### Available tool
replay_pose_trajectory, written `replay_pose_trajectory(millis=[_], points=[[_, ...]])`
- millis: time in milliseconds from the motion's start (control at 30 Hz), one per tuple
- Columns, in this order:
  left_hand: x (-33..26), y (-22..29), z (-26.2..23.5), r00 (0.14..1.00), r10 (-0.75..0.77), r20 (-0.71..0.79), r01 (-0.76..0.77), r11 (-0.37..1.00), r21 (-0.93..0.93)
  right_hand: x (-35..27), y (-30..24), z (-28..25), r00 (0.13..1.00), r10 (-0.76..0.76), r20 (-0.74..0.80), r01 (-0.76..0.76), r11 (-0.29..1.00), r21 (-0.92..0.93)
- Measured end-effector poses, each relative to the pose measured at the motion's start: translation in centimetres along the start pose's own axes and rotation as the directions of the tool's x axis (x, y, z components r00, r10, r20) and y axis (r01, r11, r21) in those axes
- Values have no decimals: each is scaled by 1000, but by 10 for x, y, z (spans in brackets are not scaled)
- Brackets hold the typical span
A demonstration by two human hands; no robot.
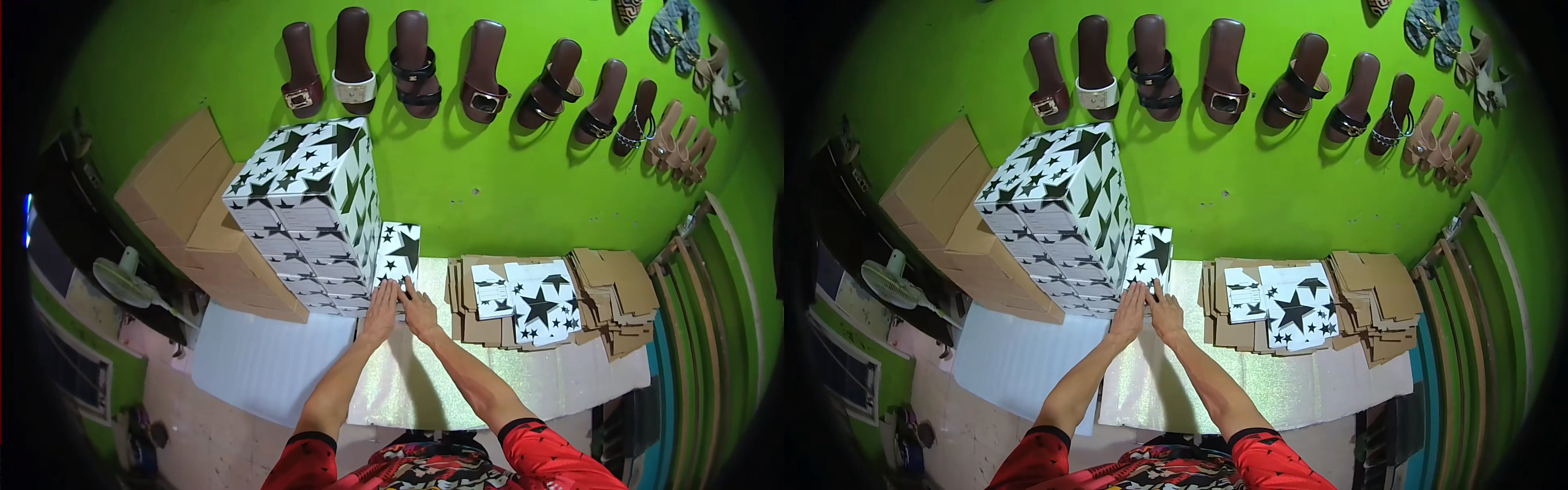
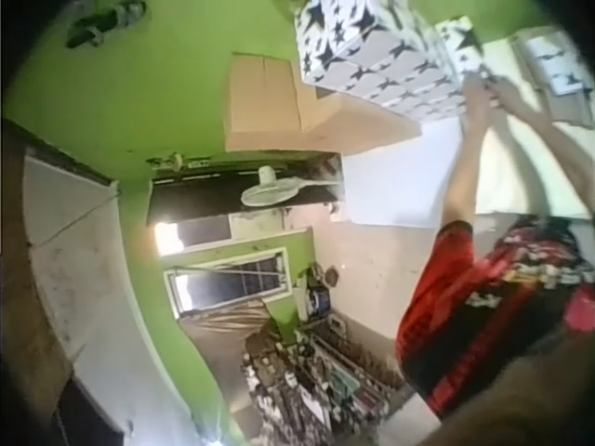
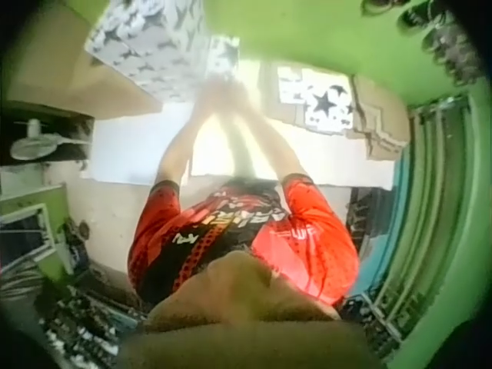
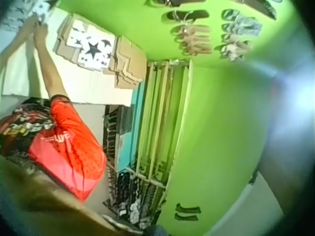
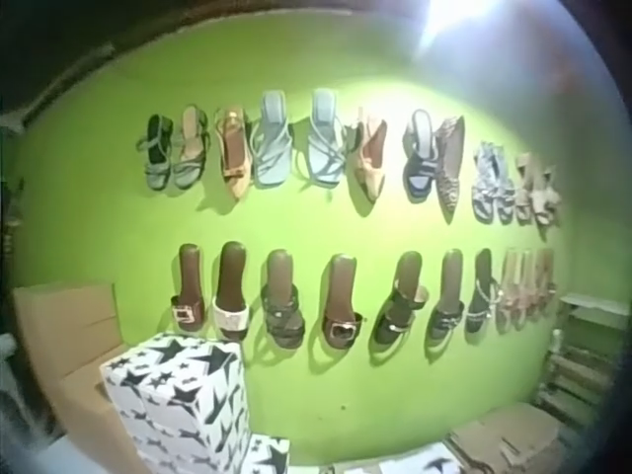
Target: Manually folding flat cardboard components into finished shoe boxes.
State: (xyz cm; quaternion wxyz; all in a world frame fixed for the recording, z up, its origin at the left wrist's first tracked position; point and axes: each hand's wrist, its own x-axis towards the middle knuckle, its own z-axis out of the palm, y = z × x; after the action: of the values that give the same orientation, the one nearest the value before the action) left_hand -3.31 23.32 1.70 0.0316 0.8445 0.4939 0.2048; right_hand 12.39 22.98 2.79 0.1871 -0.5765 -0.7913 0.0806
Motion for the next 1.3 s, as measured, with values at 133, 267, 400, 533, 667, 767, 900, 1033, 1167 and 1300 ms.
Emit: replay_pose_trajectory(millis=[133, 267, 400, 533, 667, 767, 900, 1033, 1167, 1300], points=[[7, 2, -2, 999, 37, -18, -38, 997, -64, 1, 1, -16, 981, 46, 186, -35, 997, -65], [2, 17, -13, 999, -33, 21, 34, 996, -82, -20, 2, -29, 999, -4, 37, 9, 993, -121], [1, 53, -23, 993, 105, 48, -105, 994, -6, -55, 35, -41, 995, -47, -87, 36, 991, -133], [5, 94, -1, 975, 196, 105, -189, 979, -78, -106, 99, -48, 989, 111, -95, -123, 982, -141], [14, 134, 30, 945, 250, 212, -251, 968, -22, -156, 168, -67, 972, 229, -50, -234, 936, -265], [34, 171, 56, 923, 261, 281, -262, 965, -35, -178, 213, -90, 943, 334, -17, -328, 913, -242], [59, 223, 84, 864, 270, 425, -256, 962, -91, -184, 262, -122, 919, 392, 35, -374, 898, -232], [90, 268, 113, 828, 181, 530, -152, 983, -99, -177, 304, -140, 913, 389, 119, -363, 912, -192], [107, 292, 141, 833, 105, 544, -103, 994, -34, -168, 339, -137, 936, 310, 170, -275, 940, -200], [100, 300, 162, 824, 63, 563, -70, 998, -10, -150, 377, -136, 949, 252, 188, -219, 959, -178]])
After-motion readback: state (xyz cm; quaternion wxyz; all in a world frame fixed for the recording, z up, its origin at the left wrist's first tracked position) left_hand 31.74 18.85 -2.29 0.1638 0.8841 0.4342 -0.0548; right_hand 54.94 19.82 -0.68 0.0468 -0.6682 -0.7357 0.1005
